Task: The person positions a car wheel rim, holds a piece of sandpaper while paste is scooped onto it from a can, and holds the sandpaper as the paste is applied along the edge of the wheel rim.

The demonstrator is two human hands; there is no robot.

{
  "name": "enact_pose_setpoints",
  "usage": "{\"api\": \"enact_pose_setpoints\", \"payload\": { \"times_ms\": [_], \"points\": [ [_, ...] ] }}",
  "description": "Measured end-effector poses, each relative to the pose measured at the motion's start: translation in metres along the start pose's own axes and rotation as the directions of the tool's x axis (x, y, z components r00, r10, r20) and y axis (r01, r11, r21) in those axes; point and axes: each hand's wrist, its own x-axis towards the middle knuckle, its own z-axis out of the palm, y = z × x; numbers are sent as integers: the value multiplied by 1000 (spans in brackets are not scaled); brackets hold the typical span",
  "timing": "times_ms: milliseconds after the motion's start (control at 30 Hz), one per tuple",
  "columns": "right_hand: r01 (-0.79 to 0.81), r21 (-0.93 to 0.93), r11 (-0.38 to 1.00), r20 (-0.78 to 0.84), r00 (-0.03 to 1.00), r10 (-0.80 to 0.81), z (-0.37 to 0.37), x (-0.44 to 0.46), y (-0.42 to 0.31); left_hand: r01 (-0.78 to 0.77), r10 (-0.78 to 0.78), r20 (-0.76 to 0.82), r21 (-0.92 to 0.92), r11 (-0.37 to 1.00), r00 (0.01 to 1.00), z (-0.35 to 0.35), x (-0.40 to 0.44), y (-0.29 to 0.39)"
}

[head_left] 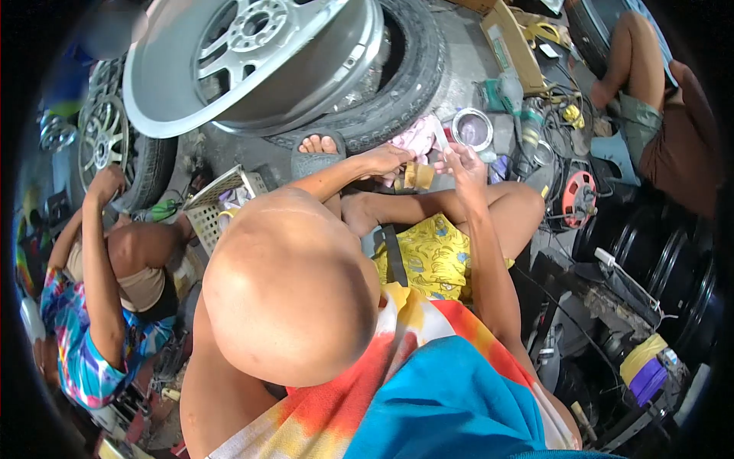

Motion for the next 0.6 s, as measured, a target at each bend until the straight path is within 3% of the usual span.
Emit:
{"api": "enact_pose_setpoints", "payload": {
  "times_ms": [33,67,100,167,200,267,300,333,400,533,567,600],
  "points": [
    [5,20,1000,6,1000,-5,3,1,3,-128,174,-74,413,902,982,-3,1,0],
    [12,41,999,16,1000,-13,6,2,6,-189,363,-69,756,627,929,-8,-1,-1],
    [-35,-41,999,2,999,35,11,0,-3,-190,359,-62,757,625,931,-17,-5,0],
    [-82,-126,989,38,995,87,5,4,10,-24,156,-29,945,325,987,-30,-14,0],
    [-121,-216,969,79,987,141,3,4,17,-27,149,-23,945,325,989,-26,-16,-4],
    [-86,-223,971,124,986,116,5,7,29,160,139,-240,889,429,961,-19,-23,-12],
    [-69,-337,939,108,988,112,6,8,34,158,140,-241,885,438,960,-18,-21,-11],
    [-52,-450,891,94,990,105,8,8,37,194,64,-266,828,525,962,-18,-18,-7],
    [-67,-447,892,69,992,109,9,9,39,270,-91,-285,690,671,954,-15,-12,1],
    [-5,-617,787,40,998,38,6,6,39,253,57,-375,723,643,925,-6,15,-19],
    [23,-603,797,57,998,15,5,5,42,348,-65,-438,607,714,897,-6,18,-17],
    [50,-587,808,74,997,-8,4,6,45,338,-56,-426,623,706,903,-10,21,-18]
  ]
}}
